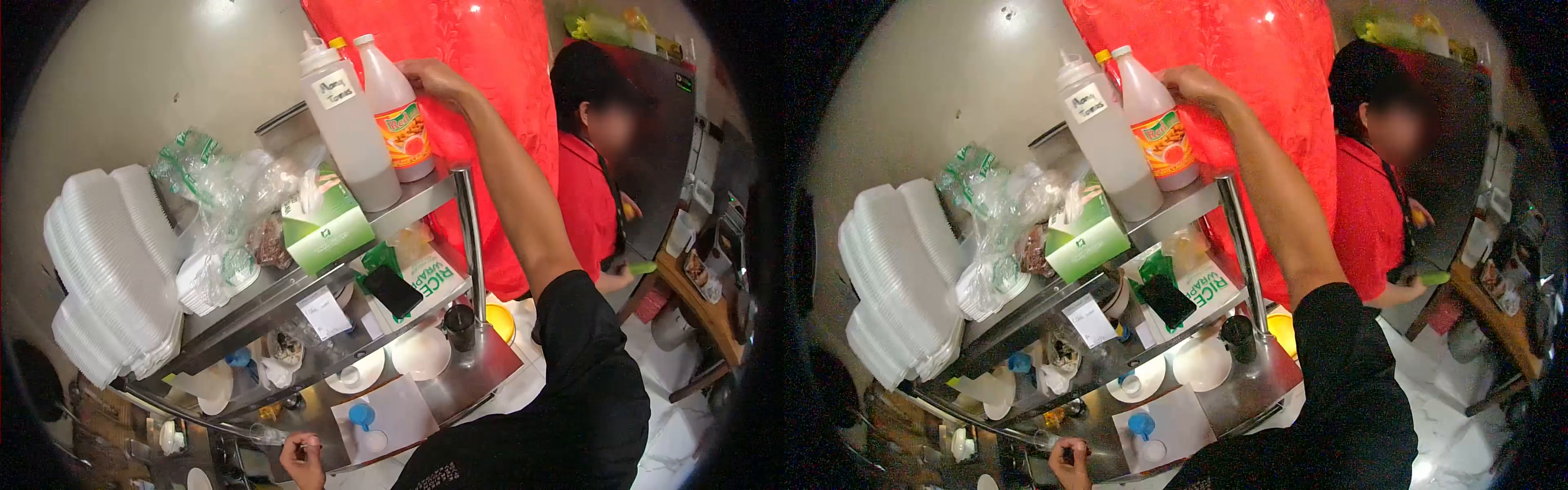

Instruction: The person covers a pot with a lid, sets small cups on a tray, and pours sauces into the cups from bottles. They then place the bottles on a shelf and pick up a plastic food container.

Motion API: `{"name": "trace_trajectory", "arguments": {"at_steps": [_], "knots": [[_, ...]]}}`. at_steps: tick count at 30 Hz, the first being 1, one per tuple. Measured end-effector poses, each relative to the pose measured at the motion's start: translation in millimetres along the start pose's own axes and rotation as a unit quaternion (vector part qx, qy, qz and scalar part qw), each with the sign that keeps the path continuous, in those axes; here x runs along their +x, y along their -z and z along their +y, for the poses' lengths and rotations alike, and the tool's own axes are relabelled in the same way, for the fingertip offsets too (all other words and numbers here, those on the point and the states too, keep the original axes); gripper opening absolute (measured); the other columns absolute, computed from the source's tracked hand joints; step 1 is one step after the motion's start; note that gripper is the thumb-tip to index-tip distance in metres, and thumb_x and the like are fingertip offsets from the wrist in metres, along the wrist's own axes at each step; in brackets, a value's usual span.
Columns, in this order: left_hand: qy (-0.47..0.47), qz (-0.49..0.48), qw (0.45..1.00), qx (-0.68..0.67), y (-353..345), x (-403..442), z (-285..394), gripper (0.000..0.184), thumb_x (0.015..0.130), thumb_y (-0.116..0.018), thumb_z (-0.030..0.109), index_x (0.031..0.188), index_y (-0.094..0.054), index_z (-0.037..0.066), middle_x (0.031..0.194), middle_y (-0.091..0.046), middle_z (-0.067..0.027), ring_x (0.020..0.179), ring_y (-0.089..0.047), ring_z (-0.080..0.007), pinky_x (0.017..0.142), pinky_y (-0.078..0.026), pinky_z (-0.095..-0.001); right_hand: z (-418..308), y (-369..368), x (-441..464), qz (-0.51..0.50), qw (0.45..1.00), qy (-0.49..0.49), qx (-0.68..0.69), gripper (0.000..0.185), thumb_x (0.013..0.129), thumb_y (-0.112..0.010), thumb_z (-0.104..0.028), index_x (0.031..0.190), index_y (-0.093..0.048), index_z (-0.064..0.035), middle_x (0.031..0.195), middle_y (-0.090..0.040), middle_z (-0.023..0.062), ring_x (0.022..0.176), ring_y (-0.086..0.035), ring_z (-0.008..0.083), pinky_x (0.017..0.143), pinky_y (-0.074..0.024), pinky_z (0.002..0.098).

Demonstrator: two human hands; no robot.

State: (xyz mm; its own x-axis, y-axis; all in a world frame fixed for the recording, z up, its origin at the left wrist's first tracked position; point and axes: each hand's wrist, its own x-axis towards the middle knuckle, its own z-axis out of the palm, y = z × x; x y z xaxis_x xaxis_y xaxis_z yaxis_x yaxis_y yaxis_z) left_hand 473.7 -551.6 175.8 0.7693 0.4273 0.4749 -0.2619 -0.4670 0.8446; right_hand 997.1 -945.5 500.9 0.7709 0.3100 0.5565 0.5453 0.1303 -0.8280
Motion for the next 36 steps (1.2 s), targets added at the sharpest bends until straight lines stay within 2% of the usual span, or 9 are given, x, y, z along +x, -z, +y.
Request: {"name": "trace_trajectory", "arguments": {"at_steps": [5, 8, 14, 20, 23, 26, 29, 32, 36], "knots": [[0.017, 0.011, 0.999, 0.032, 1.3, -13.0, -0.8, 0.023, 0.100, -0.068, 0.025, 0.096, -0.069, 0.002, 0.078, -0.061, 0.0014, 0.067, -0.049, -0.0062, 0.062, -0.042, -0.0254, 23.5, 9.6, 21.0, 0.044, 0.990, 0.029, -0.132, 0.040, 0.097, -0.058, -0.029, 0.126, -0.069, -0.0038, 0.117, -0.071, 0.0075, 0.103, -0.065, 0.0184, 0.088, -0.0517, 0.0319], [0.038, 0.028, 0.999, 0.014, -11.7, -20.2, 21.7, 0.022, 0.100, -0.069, 0.024, 0.096, -0.069, 0.002, 0.079, -0.063, 0.0002, 0.069, -0.053, -0.0077, 0.064, -0.045, -0.0260, 39.0, 20.2, 36.2, -0.036, 0.988, -0.020, -0.147, 0.042, 0.098, -0.060, -0.027, 0.135, -0.064, -0.0092, 0.123, -0.070, 0.0072, 0.113, -0.064, 0.0158, 0.091, -0.0458, 0.0265], [0.072, 0.077, 0.994, 0.027, -20.5, -30.4, 33.4, 0.018, 0.099, -0.070, 0.021, 0.096, -0.069, 0.003, 0.082, -0.067, -0.0015, 0.073, -0.060, -0.0102, 0.068, -0.050, -0.0278, 56.0, 19.5, 47.7, -0.140, 0.980, 0.061, -0.127, 0.053, 0.089, -0.072, -0.026, 0.137, -0.061, -0.0040, 0.133, -0.066, 0.0094, 0.124, -0.059, 0.0187, 0.103, -0.0472, 0.0340], [0.083, 0.109, 0.990, 0.019, -21.4, -35.6, 25.3, 0.017, 0.098, -0.070, 0.020, 0.096, -0.070, 0.004, 0.081, -0.068, -0.0016, 0.072, -0.060, -0.0107, 0.067, -0.049, -0.0279, 45.2, 13.3, 38.3, -0.184, 0.973, 0.027, -0.140, 0.063, 0.089, -0.074, -0.029, 0.143, -0.055, -0.0021, 0.138, -0.062, 0.0134, 0.127, -0.058, 0.0226, 0.109, -0.0459, 0.0376], [0.096, 0.131, 0.986, 0.027, -23.2, -35.4, 29.2, 0.015, 0.098, -0.070, 0.019, 0.096, -0.070, 0.004, 0.079, -0.067, -0.0014, 0.070, -0.060, -0.0110, 0.067, -0.049, -0.0278, 62.8, 14.6, 53.2, -0.191, 0.970, 0.070, -0.135, 0.073, 0.090, -0.075, -0.034, 0.148, -0.047, -0.0011, 0.143, -0.058, 0.0148, 0.130, -0.056, 0.0242, 0.110, -0.0454, 0.0396], [0.097, 0.150, 0.984, 0.022, -27.6, -31.8, 35.0, 0.014, 0.098, -0.069, 0.018, 0.095, -0.070, 0.004, 0.078, -0.066, -0.0016, 0.070, -0.060, -0.0114, 0.066, -0.048, -0.0278, 96.6, 12.8, 79.5, -0.095, 0.958, 0.202, -0.181, 0.080, 0.087, -0.079, -0.036, 0.148, -0.043, -0.0007, 0.146, -0.054, 0.0181, 0.134, -0.053, 0.0259, 0.110, -0.0450, 0.0420], [0.096, 0.166, 0.981, 0.017, -31.6, -29.7, 35.9, 0.014, 0.098, -0.069, 0.018, 0.094, -0.070, 0.004, 0.078, -0.065, -0.0016, 0.070, -0.059, -0.0111, 0.066, -0.048, -0.0274, 81.2, 7.7, 73.2, -0.074, 0.975, 0.161, -0.134, 0.076, 0.083, -0.084, -0.034, 0.140, -0.046, -0.0010, 0.141, -0.056, 0.0191, 0.128, -0.056, 0.0252, 0.108, -0.0470, 0.0412], [0.095, 0.176, 0.980, 0.009, -31.9, -35.4, 25.9, 0.015, 0.097, -0.069, 0.018, 0.094, -0.069, 0.003, 0.078, -0.065, -0.0014, 0.070, -0.058, -0.0107, 0.067, -0.048, -0.0272, 74.3, 1.9, 52.7, -0.014, 0.985, 0.161, -0.058, 0.062, 0.081, -0.085, -0.020, 0.130, -0.051, -0.0014, 0.126, -0.063, 0.0161, 0.116, -0.062, 0.0225, 0.104, -0.0496, 0.0388], [0.092, 0.182, 0.979, -0.004, -36.1, -40.6, 22.1, 0.015, 0.097, -0.070, 0.017, 0.094, -0.069, 0.002, 0.079, -0.065, -0.0014, 0.071, -0.058, -0.0105, 0.067, -0.048, -0.0270, 99.1, 26.3, 82.7, -0.085, 0.986, 0.119, 0.079, 0.047, 0.081, -0.081, -0.010, 0.120, -0.057, -0.0019, 0.111, -0.067, 0.0101, 0.106, -0.064, 0.0204, 0.100, -0.0510, 0.0369]]}}
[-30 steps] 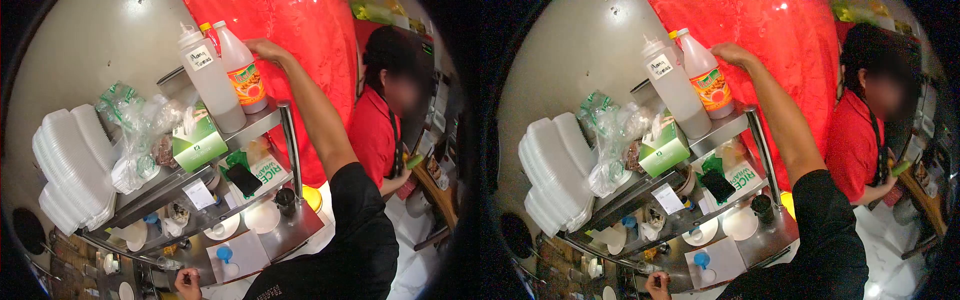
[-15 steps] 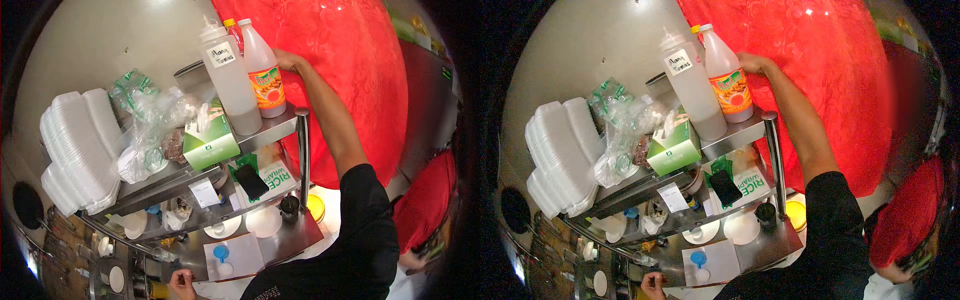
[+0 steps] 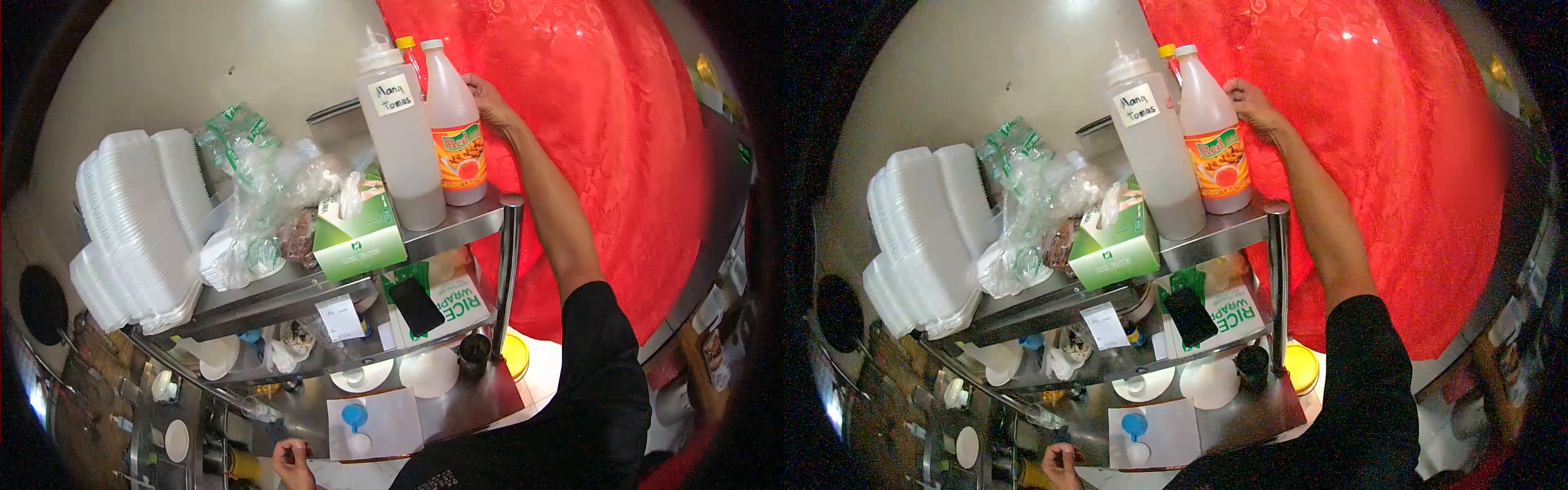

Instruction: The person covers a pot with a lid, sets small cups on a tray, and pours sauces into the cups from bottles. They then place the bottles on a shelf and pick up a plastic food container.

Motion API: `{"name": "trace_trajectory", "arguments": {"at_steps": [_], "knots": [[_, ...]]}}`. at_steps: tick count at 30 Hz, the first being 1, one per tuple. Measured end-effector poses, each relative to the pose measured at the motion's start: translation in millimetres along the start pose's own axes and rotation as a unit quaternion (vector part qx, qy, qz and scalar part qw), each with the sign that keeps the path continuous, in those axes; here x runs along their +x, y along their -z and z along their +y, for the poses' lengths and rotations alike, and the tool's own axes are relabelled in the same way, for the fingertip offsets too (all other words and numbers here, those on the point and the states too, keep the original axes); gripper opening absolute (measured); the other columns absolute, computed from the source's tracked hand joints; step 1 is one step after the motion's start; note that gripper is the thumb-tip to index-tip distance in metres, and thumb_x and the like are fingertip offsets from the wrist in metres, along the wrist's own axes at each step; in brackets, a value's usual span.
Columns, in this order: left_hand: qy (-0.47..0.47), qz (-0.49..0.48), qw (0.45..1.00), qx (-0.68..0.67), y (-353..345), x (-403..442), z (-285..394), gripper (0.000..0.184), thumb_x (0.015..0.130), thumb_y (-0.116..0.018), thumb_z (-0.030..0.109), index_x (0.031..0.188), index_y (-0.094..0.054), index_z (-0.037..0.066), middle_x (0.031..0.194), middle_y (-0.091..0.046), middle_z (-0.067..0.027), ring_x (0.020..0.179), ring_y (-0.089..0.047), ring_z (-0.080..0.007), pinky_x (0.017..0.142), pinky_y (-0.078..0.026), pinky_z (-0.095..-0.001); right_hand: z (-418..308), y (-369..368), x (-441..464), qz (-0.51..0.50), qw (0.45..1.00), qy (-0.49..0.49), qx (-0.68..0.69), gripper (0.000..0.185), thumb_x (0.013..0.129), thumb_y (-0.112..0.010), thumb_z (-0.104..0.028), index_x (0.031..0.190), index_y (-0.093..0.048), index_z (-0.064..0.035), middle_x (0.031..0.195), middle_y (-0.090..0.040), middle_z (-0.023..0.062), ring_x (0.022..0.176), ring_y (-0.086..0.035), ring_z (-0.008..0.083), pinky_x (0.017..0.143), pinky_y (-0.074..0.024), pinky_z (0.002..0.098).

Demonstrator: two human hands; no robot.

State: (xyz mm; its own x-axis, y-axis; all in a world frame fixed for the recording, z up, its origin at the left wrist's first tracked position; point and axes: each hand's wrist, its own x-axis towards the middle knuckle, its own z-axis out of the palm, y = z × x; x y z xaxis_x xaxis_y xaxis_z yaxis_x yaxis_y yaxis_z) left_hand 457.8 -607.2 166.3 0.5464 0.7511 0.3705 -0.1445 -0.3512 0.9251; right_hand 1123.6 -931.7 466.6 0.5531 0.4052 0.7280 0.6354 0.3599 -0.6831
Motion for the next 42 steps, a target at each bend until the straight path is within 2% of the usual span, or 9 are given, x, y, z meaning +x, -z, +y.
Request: {"name": "trace_trajectory", "arguments": {"at_steps": [5, 8, 14, 21, 27, 32, 35, 40, 42], "knots": [[-0.002, 0.009, 1.000, 0.007, -1.2, -0.8, -1.3, 0.014, 0.097, -0.070, 0.017, 0.095, -0.070, 0.003, 0.079, -0.065, -0.0016, 0.071, -0.059, -0.0107, 0.067, -0.049, -0.0261, -28.9, -23.5, -17.8, -0.053, 0.998, -0.031, 0.017, 0.045, 0.082, -0.079, -0.008, 0.123, -0.062, -0.0010, 0.121, -0.067, 0.0093, 0.112, -0.063, 0.0197, 0.103, -0.0494, 0.0365], [0.002, 0.008, 1.000, 0.008, -3.7, 0.2, 0.2, 0.014, 0.096, -0.071, 0.017, 0.095, -0.070, 0.003, 0.079, -0.065, -0.0016, 0.071, -0.060, -0.0106, 0.067, -0.049, -0.0257, -28.1, -23.2, -17.1, -0.067, 0.997, -0.026, -0.019, 0.056, 0.085, -0.078, -0.013, 0.136, -0.058, -0.0014, 0.132, -0.064, 0.0102, 0.121, -0.060, 0.0195, 0.106, -0.0475, 0.0368], [0.019, 0.002, 1.000, -0.006, -8.9, -1.6, -2.7, 0.015, 0.096, -0.072, 0.018, 0.094, -0.069, 0.004, 0.080, -0.066, -0.0012, 0.072, -0.060, -0.0104, 0.067, -0.049, -0.0255, -34.2, -32.5, -26.6, -0.103, 0.985, -0.082, -0.107, 0.058, 0.088, -0.078, -0.021, 0.139, -0.056, -0.0028, 0.135, -0.063, 0.0114, 0.119, -0.063, 0.0209, 0.101, -0.0531, 0.0382], [0.057, -0.008, 0.998, -0.014, -10.0, -2.7, -4.2, 0.017, 0.095, -0.074, 0.022, 0.095, -0.070, 0.006, 0.081, -0.066, -0.0007, 0.072, -0.060, -0.0108, 0.068, -0.050, -0.0284, -33.5, -53.0, -28.5, -0.162, 0.981, -0.087, -0.069, 0.053, 0.093, -0.074, -0.024, 0.138, -0.057, -0.0030, 0.134, -0.064, 0.0111, 0.119, -0.063, 0.0199, 0.101, -0.0527, 0.0366], [0.051, -0.013, 0.999, -0.006, -8.4, -10.6, -8.5, 0.020, 0.095, -0.074, 0.025, 0.095, -0.069, 0.005, 0.081, -0.066, -0.0005, 0.073, -0.061, -0.0116, 0.068, -0.050, -0.0296, -3.2, -47.5, -20.6, -0.113, 0.989, -0.052, -0.078, 0.049, 0.095, -0.071, -0.027, 0.136, -0.060, -0.0033, 0.130, -0.067, 0.0098, 0.115, -0.065, 0.0189, 0.098, -0.0535, 0.0353], [0.048, -0.004, 0.999, -0.014, -0.4, -13.6, -18.8, 0.020, 0.095, -0.075, 0.024, 0.094, -0.069, 0.005, 0.081, -0.065, -0.0009, 0.074, -0.060, -0.0118, 0.069, -0.050, -0.0291, 6.8, -33.1, -10.3, -0.010, 0.997, -0.015, -0.072, 0.047, 0.096, -0.069, -0.029, 0.135, -0.062, -0.0035, 0.126, -0.069, 0.0087, 0.111, -0.067, 0.0181, 0.096, -0.0543, 0.0341], [0.047, -0.001, 0.999, -0.012, 2.8, -16.2, -15.5, 0.020, 0.095, -0.075, 0.024, 0.094, -0.069, 0.005, 0.081, -0.065, -0.0012, 0.073, -0.059, -0.0116, 0.069, -0.049, -0.0286, -13.8, -21.3, -6.3, 0.054, 0.996, -0.019, -0.063, 0.039, 0.095, -0.068, -0.026, 0.126, -0.067, -0.0023, 0.112, -0.073, 0.0054, 0.096, -0.070, 0.0158, 0.086, -0.0559, 0.0314], [0.064, -0.026, 0.998, -0.005, 15.2, -13.8, -42.0, 0.023, 0.096, -0.068, 0.022, 0.087, -0.058, 0.004, 0.081, -0.061, -0.0076, 0.071, -0.058, -0.0176, 0.067, -0.051, -0.0347, -50.5, 1.3, -6.4, 0.087, 0.995, 0.028, -0.036, 0.037, 0.090, -0.070, -0.027, 0.119, -0.068, -0.0035, 0.103, -0.073, 0.0042, 0.092, -0.069, 0.0138, 0.083, -0.0557, 0.0294], [0.060, -0.005, 0.998, -0.006, 4.5, -19.0, -15.4, 0.020, 0.095, -0.072, 0.022, 0.087, -0.064, 0.005, 0.078, -0.064, -0.0043, 0.072, -0.060, -0.0153, 0.069, -0.050, -0.0305, -64.8, 13.4, -11.0, 0.070, 0.996, 0.030, -0.051, 0.038, 0.089, -0.071, -0.027, 0.119, -0.066, -0.0038, 0.101, -0.073, 0.0039, 0.091, -0.069, 0.0138, 0.083, -0.0558, 0.0291]]}}
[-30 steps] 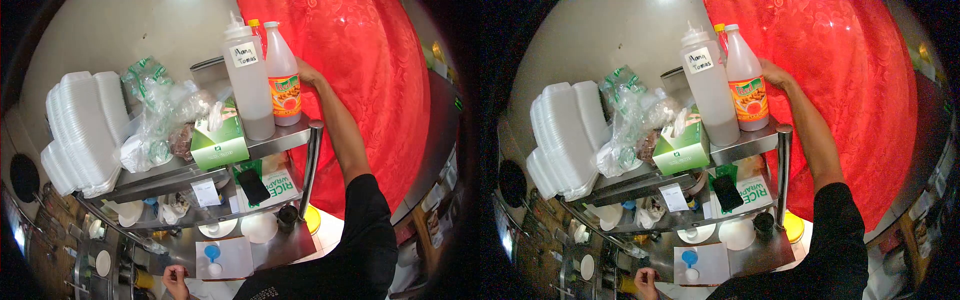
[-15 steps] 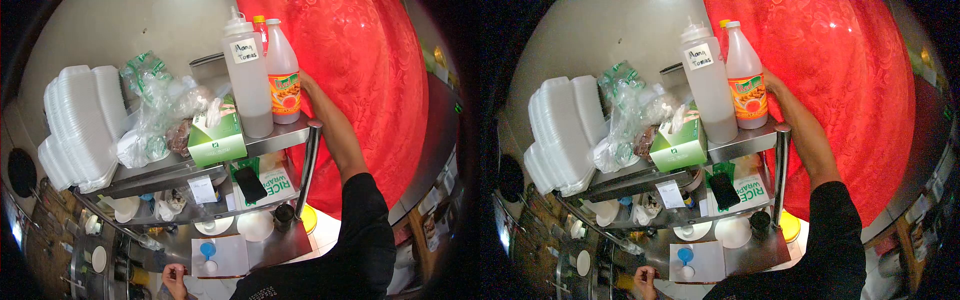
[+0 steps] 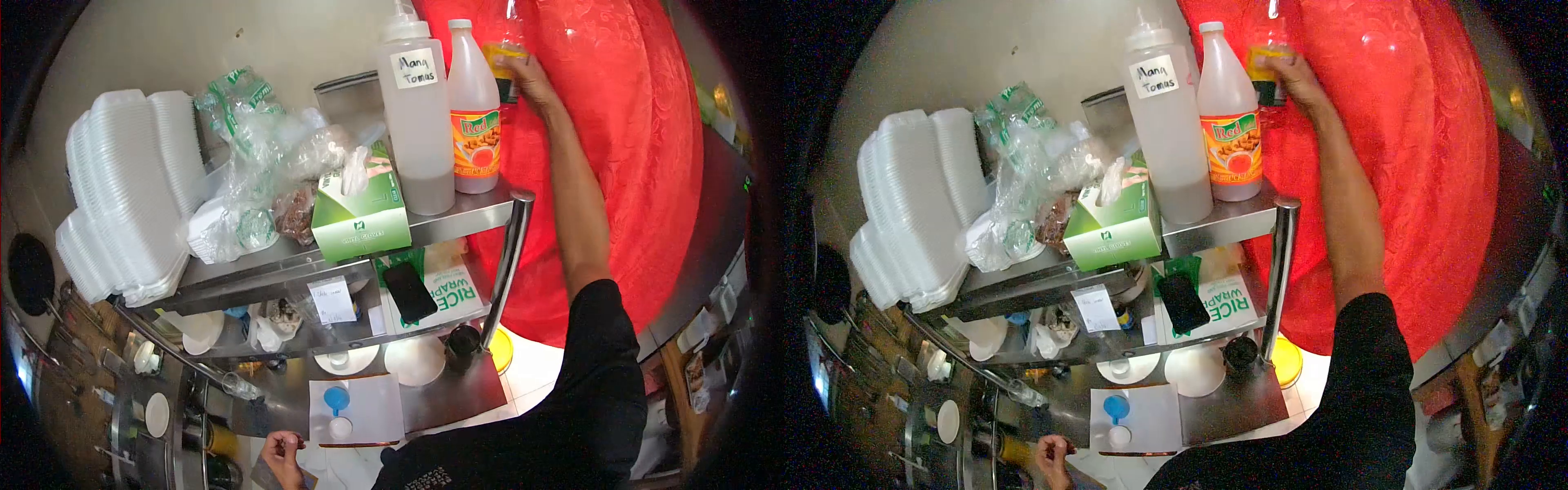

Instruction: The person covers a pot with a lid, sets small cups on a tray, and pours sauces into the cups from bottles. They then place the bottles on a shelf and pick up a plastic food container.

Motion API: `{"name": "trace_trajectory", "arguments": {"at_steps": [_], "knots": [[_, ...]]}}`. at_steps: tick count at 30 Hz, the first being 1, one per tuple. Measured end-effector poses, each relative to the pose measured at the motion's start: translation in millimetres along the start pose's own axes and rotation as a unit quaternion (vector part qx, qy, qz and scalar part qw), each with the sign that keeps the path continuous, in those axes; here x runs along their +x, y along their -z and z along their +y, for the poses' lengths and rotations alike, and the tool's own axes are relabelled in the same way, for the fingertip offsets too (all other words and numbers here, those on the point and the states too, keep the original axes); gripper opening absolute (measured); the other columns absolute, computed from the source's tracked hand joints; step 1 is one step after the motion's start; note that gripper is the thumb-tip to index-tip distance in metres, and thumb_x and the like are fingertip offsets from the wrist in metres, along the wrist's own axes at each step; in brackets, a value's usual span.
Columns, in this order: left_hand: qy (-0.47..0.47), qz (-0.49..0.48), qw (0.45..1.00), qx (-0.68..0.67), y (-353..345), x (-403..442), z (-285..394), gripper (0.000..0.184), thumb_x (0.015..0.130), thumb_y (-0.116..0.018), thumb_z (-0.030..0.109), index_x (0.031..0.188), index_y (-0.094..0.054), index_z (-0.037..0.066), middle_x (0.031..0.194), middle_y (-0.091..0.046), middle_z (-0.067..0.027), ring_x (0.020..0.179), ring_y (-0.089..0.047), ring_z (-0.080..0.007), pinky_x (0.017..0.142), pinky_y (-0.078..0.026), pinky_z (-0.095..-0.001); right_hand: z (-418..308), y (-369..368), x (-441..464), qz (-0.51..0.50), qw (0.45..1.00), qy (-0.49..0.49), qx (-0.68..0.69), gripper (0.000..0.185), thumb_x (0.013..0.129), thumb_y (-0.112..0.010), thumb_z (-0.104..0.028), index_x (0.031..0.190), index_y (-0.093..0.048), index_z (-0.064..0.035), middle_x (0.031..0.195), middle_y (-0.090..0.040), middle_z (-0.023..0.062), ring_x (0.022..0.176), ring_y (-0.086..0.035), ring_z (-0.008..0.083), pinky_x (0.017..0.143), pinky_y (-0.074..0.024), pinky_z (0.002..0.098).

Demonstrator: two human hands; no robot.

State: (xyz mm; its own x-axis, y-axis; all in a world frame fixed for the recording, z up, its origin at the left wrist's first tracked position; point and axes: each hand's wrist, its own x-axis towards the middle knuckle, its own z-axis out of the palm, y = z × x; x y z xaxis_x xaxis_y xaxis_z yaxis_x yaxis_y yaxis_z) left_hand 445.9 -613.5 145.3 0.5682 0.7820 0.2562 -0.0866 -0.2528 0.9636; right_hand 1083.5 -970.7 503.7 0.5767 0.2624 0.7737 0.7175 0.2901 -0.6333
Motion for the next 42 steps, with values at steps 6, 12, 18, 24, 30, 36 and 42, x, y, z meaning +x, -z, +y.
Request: {"name": "trace_trajectory", "arguments": {"at_steps": [6, 12, 18, 24, 30, 36, 42], "knots": [[0.000, -0.006, 1.000, -0.020, -2.2, 3.0, -8.8, 0.023, 0.092, -0.075, 0.020, 0.086, -0.061, 0.002, 0.076, -0.063, -0.0069, 0.067, -0.060, -0.0153, 0.064, -0.050, -0.0302, -45.0, 44.1, -39.1, -0.006, 0.997, 0.003, -0.080, 0.057, 0.089, -0.070, -0.037, 0.133, -0.059, -0.0039, 0.117, -0.067, 0.0050, 0.100, -0.065, 0.0160, 0.090, -0.0526, 0.0329], [0.046, -0.066, 0.997, 0.005, -4.2, 5.6, 3.2, 0.026, 0.092, -0.074, 0.025, 0.087, -0.063, 0.002, 0.083, -0.063, -0.0036, 0.076, -0.057, -0.0115, 0.071, -0.046, -0.0277, -104.6, 43.2, -139.4, 0.036, 0.981, 0.020, -0.191, 0.068, 0.091, -0.065, -0.040, 0.146, -0.050, -0.0019, 0.139, -0.059, 0.0118, 0.124, -0.059, 0.0244, 0.109, -0.0422, 0.0383], [0.136, -0.172, 0.975, -0.037, 6.5, 14.3, -49.8, 0.024, 0.093, -0.073, 0.025, 0.090, -0.064, 0.003, 0.077, -0.064, -0.0030, 0.068, -0.057, -0.0108, 0.063, -0.047, -0.0272, -127.3, 73.6, -272.4, -0.065, 0.961, -0.016, -0.267, 0.100, 0.076, -0.075, -0.058, 0.148, -0.044, 0.0037, 0.141, -0.055, 0.0188, 0.130, -0.053, 0.0320, 0.112, -0.0408, 0.0472], [0.301, -0.393, 0.842, 0.214, 56.3, 21.3, -128.3, 0.029, 0.092, -0.074, 0.030, 0.095, -0.070, 0.001, 0.080, -0.070, -0.0049, 0.067, -0.061, -0.0124, 0.062, -0.050, -0.0310, -134.5, -50.3, -462.2, -0.043, 0.915, -0.203, -0.346, 0.112, 0.060, -0.084, -0.059, 0.148, -0.043, -0.0021, 0.132, -0.055, 0.0138, 0.121, -0.055, 0.0290, 0.104, -0.0443, 0.0441], [0.262, -0.369, 0.835, 0.314, 138.7, -13.2, -261.4, 0.038, 0.084, -0.077, 0.037, 0.093, -0.070, 0.001, 0.091, -0.073, -0.0171, 0.089, -0.070, -0.0321, 0.080, -0.054, -0.0438, -93.3, -248.1, -530.4, -0.222, 0.871, -0.395, -0.190, 0.075, 0.060, -0.086, -0.010, 0.129, -0.057, -0.0060, 0.117, -0.062, 0.0061, 0.108, -0.061, 0.0187, 0.098, -0.0497, 0.0370], [0.111, -0.214, 0.921, 0.305, 115.6, -27.3, -265.9, 0.038, 0.082, -0.081, 0.036, 0.094, -0.065, 0.003, 0.094, -0.067, -0.0138, 0.089, -0.066, -0.0352, 0.081, -0.052, -0.0453, -31.3, -331.9, -639.7, -0.236, 0.842, -0.461, -0.152, 0.072, 0.066, -0.086, -0.017, 0.130, -0.056, -0.0041, 0.118, -0.067, 0.0104, 0.109, -0.065, 0.0218, 0.099, -0.0507, 0.0373], [-0.089, -0.181, 0.915, 0.348, 24.9, 14.6, -225.3, 0.071, 0.070, -0.088, 0.040, 0.118, -0.053, 0.003, 0.115, -0.054, -0.0162, 0.111, -0.052, -0.0349, 0.092, -0.042, -0.0496, -33.5, -385.7, -653.8, -0.262, 0.813, -0.493, -0.164, 0.079, 0.066, -0.087, -0.017, 0.135, -0.052, -0.0020, 0.115, -0.067, 0.0093, 0.108, -0.064, 0.0192, 0.098, -0.0508, 0.0353]]}}
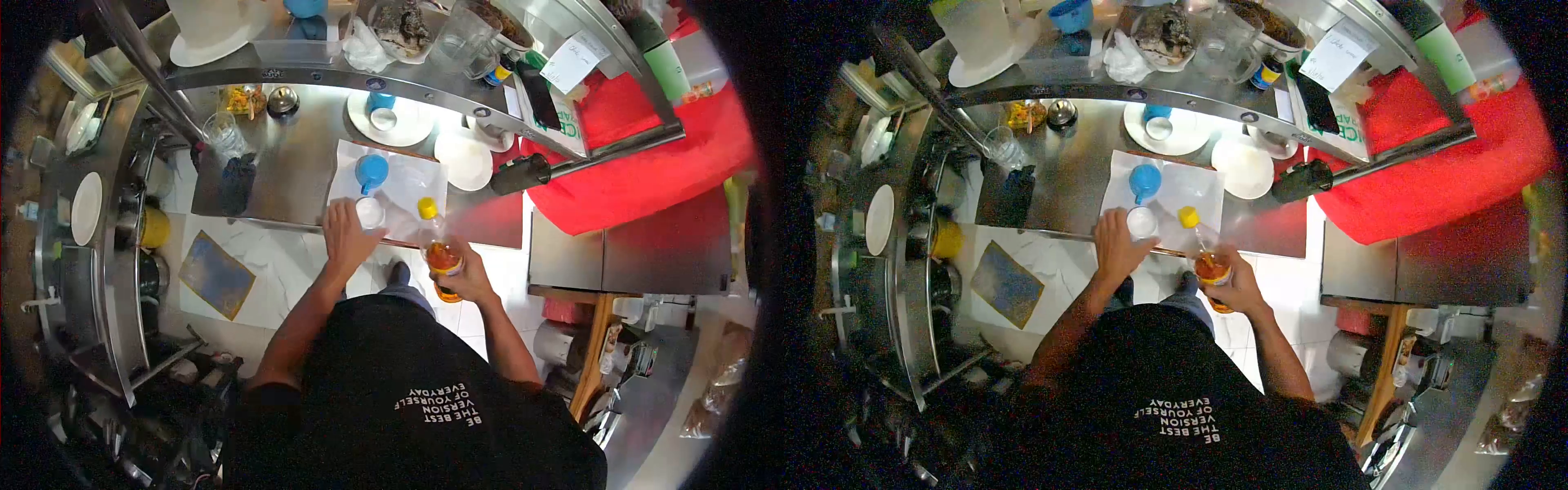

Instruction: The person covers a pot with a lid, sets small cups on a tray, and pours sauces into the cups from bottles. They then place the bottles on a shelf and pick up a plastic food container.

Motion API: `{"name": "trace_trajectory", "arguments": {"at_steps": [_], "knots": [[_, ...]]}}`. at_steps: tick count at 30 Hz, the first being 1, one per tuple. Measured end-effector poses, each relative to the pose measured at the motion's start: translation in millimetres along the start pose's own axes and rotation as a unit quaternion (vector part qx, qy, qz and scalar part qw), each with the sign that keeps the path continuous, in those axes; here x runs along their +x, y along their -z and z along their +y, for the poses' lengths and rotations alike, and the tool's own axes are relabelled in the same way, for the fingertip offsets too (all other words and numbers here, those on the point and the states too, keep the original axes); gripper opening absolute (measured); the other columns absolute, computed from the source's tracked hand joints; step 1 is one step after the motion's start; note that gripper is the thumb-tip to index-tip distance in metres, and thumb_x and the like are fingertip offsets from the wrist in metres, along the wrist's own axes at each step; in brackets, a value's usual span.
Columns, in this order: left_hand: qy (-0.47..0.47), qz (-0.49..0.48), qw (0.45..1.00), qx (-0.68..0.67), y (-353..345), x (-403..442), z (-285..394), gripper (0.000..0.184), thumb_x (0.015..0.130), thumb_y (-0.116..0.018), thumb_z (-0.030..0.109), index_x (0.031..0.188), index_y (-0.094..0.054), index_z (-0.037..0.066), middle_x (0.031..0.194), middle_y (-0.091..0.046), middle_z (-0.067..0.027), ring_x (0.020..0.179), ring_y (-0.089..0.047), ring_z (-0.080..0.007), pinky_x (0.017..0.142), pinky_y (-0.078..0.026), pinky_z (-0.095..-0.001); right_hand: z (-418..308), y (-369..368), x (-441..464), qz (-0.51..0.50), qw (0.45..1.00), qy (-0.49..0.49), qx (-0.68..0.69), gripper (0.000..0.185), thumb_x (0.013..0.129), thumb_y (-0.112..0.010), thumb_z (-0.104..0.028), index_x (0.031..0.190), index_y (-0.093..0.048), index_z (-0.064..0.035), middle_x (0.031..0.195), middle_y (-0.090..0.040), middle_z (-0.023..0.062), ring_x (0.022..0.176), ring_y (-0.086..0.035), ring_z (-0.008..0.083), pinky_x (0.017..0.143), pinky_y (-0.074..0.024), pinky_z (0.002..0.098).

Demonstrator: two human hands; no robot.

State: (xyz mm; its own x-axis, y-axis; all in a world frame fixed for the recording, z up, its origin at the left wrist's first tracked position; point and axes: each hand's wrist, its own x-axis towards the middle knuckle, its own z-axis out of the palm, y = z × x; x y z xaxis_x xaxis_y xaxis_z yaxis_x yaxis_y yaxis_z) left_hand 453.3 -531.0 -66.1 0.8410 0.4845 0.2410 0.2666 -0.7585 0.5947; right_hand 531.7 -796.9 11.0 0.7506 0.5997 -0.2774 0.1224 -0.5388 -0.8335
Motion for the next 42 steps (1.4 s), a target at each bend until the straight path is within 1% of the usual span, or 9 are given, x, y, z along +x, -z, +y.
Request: {"name": "trace_trajectory", "arguments": {"at_steps": [4, 5, 9, 15, 20, 28, 35, 38, 42], "knots": [[0.042, -0.075, 0.995, 0.059, -25.0, 11.2, -4.2, 0.080, 0.068, -0.088, 0.042, 0.126, -0.048, 0.004, 0.122, -0.050, -0.0156, 0.117, -0.049, -0.0336, 0.094, -0.039, -0.0521, 15.9, -6.3, 14.0, 0.014, 0.992, 0.062, -0.107, 0.080, 0.066, -0.088, -0.021, 0.135, -0.051, -0.0012, 0.113, -0.067, 0.0126, 0.105, -0.066, 0.0215, 0.095, -0.0518, 0.0363], [0.040, -0.080, 0.993, 0.075, -30.6, 11.0, -6.9, 0.080, 0.068, -0.087, 0.042, 0.127, -0.048, 0.004, 0.123, -0.050, -0.0154, 0.117, -0.048, -0.0333, 0.094, -0.039, -0.0524, 14.8, -6.4, 17.8, 0.008, 0.995, 0.021, -0.093, 0.086, 0.061, -0.090, -0.024, 0.133, -0.050, -0.0001, 0.118, -0.067, 0.0224, 0.114, -0.065, 0.0359, 0.101, -0.0505, 0.0410], [0.049, -0.112, 0.987, 0.100, -27.9, 15.8, -3.4, 0.074, 0.069, -0.087, 0.041, 0.122, -0.050, 0.004, 0.126, -0.052, -0.0151, 0.123, -0.047, -0.0322, 0.098, -0.039, -0.0521, 14.8, -2.3, 30.1, -0.012, 0.992, 0.016, -0.126, 0.085, 0.061, -0.089, -0.024, 0.134, -0.050, -0.0010, 0.118, -0.067, 0.0207, 0.113, -0.065, 0.0343, 0.101, -0.0507, 0.0414], [0.058, -0.026, 0.998, 0.004, -15.2, 24.6, -2.7, 0.080, 0.071, -0.086, 0.039, 0.130, -0.048, 0.002, 0.129, -0.052, -0.0189, 0.123, -0.049, -0.0369, 0.099, -0.040, -0.0543, 13.3, 4.4, 35.2, -0.015, 0.995, 0.003, -0.100, 0.083, 0.062, -0.088, -0.020, 0.134, -0.051, -0.0014, 0.120, -0.067, 0.0185, 0.113, -0.066, 0.0323, 0.100, -0.0509, 0.0412], [-0.009, -0.015, 0.999, -0.028, -19.0, 78.4, -14.1, 0.076, 0.073, -0.087, 0.031, 0.132, -0.046, 0.003, 0.129, -0.052, -0.0177, 0.118, -0.053, -0.0379, 0.098, -0.044, -0.0516, 3.4, 8.5, 29.6, 0.020, 0.993, 0.031, -0.112, 0.081, 0.065, -0.088, -0.021, 0.133, -0.052, 0.0030, 0.116, -0.063, 0.0154, 0.109, -0.062, 0.0244, 0.098, -0.0500, 0.0369], [-0.023, -0.127, 0.991, 0.039, -45.6, 118.1, -25.9, 0.079, 0.070, -0.088, 0.028, 0.134, -0.048, 0.004, 0.131, -0.055, -0.0161, 0.124, -0.052, -0.0348, 0.101, -0.045, -0.0521, 3.9, 13.2, 21.7, 0.047, 0.991, 0.006, -0.126, 0.088, 0.062, -0.089, -0.024, 0.137, -0.048, -0.0001, 0.121, -0.066, 0.0211, 0.114, -0.065, 0.0339, 0.102, -0.0506, 0.0416], [-0.035, -0.116, 0.993, -0.001, -47.9, 120.2, -33.5, 0.072, 0.070, -0.086, 0.021, 0.132, -0.053, 0.005, 0.131, -0.057, -0.0175, 0.124, -0.052, -0.0375, 0.104, -0.045, -0.0517, 10.2, 10.9, 25.7, 0.031, 0.992, 0.009, -0.125, 0.086, 0.065, -0.088, -0.025, 0.137, -0.050, 0.0016, 0.120, -0.067, 0.0195, 0.111, -0.066, 0.0290, 0.100, -0.0513, 0.0392], [-0.053, -0.107, 0.993, -0.012, -55.2, 121.9, -44.3, 0.075, 0.069, -0.086, 0.021, 0.134, -0.052, 0.006, 0.130, -0.057, -0.0202, 0.122, -0.055, -0.0402, 0.105, -0.046, -0.0495, 0.6, 10.6, 32.1, -0.008, 0.993, -0.008, -0.115, 0.081, 0.063, -0.088, -0.027, 0.130, -0.053, 0.0007, 0.118, -0.067, 0.0198, 0.110, -0.066, 0.0348, 0.099, -0.0511, 0.0406], [-0.023, -0.120, 0.992, -0.024, -48.2, 121.7, -37.8, 0.070, 0.069, -0.086, 0.018, 0.131, -0.054, 0.005, 0.129, -0.058, -0.0182, 0.123, -0.053, -0.0381, 0.105, -0.045, -0.0488, -8.0, 9.7, 38.3, -0.006, 0.990, 0.026, -0.141, 0.077, 0.063, -0.087, -0.026, 0.127, -0.055, 0.0006, 0.116, -0.067, 0.0199, 0.108, -0.066, 0.0343, 0.098, -0.0513, 0.0407]]}}
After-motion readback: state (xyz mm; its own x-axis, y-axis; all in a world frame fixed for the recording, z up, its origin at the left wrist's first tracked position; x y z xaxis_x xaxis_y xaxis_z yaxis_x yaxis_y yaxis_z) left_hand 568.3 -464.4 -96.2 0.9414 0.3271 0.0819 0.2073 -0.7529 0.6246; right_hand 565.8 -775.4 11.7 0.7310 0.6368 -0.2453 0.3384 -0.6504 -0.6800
